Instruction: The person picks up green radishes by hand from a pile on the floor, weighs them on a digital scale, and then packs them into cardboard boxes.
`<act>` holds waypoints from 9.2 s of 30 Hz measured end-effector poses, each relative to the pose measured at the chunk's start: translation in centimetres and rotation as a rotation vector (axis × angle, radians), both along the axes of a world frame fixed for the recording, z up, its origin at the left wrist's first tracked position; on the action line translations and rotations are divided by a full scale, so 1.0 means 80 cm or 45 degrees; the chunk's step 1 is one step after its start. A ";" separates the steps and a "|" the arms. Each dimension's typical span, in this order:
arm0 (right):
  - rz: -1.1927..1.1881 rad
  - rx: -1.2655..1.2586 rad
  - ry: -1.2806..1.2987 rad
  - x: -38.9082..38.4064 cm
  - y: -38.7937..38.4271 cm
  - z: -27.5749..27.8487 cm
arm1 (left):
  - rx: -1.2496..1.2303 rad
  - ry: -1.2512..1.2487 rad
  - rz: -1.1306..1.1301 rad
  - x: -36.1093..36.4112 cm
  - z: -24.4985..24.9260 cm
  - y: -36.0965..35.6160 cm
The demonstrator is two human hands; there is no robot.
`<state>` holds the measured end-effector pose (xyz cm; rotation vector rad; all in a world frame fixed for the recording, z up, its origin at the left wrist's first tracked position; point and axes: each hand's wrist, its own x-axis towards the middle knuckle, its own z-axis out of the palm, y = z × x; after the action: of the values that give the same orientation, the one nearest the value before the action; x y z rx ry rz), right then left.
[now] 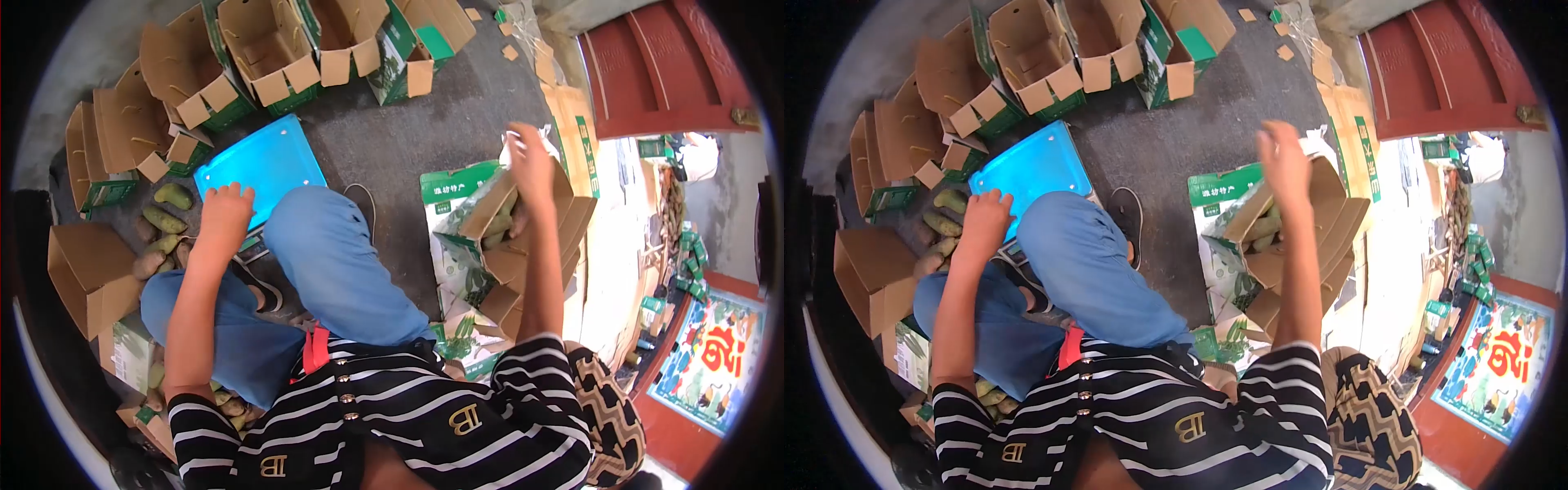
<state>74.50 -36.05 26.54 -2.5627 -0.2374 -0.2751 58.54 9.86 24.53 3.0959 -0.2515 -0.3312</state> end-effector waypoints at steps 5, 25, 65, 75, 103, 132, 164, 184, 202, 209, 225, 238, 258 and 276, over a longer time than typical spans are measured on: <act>0.354 0.137 -0.067 0.135 0.157 -0.049 | -0.132 0.076 0.026 -0.007 0.010 -0.002; 0.254 -0.053 0.072 -0.104 0.070 -0.022 | -0.061 0.121 0.069 -0.025 0.025 0.002; 1.731 -0.332 -0.216 -0.073 0.432 0.072 | -0.046 0.566 0.473 -0.034 0.012 0.006; 1.678 -0.585 0.148 -0.102 0.475 0.077 | -0.302 0.455 0.200 -0.055 0.071 -0.014; 1.608 -0.597 0.341 -0.148 0.483 0.083 | -0.448 0.540 2.122 -0.593 -0.316 -0.032; 1.612 -0.572 0.164 -0.137 0.482 0.078 | -1.101 -1.259 1.956 -0.430 -0.167 0.111; 1.624 -0.590 0.273 -0.134 0.483 0.076 | -0.314 0.547 1.770 -0.583 -0.170 0.069; 1.609 -0.558 0.190 -0.129 0.494 0.077 | -0.287 1.024 2.112 -0.716 -0.199 -0.048; 1.601 -0.535 0.059 -0.131 0.480 0.065 | -1.067 -1.263 0.333 -0.098 0.105 0.151; 1.622 -0.544 0.098 -0.131 0.476 0.062 | -0.861 -0.962 0.398 -0.119 0.061 0.153; 1.555 -0.627 0.145 -0.136 0.488 0.071 | -0.878 1.006 1.889 -0.736 -0.328 -0.115; 1.493 -0.609 0.176 -0.129 0.491 0.066 | -0.715 0.811 2.281 -0.674 -0.330 -0.204; 1.513 -0.608 0.166 -0.125 0.491 0.066 | -0.545 0.802 1.965 -0.653 -0.334 -0.072; 1.435 -0.594 0.260 -0.111 0.492 0.060 | -0.835 -0.672 2.244 -0.589 -0.256 0.049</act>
<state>65.62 3.33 31.33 -2.3946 -1.7123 0.5136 11.42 13.79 4.03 1.6544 1.7278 0.4980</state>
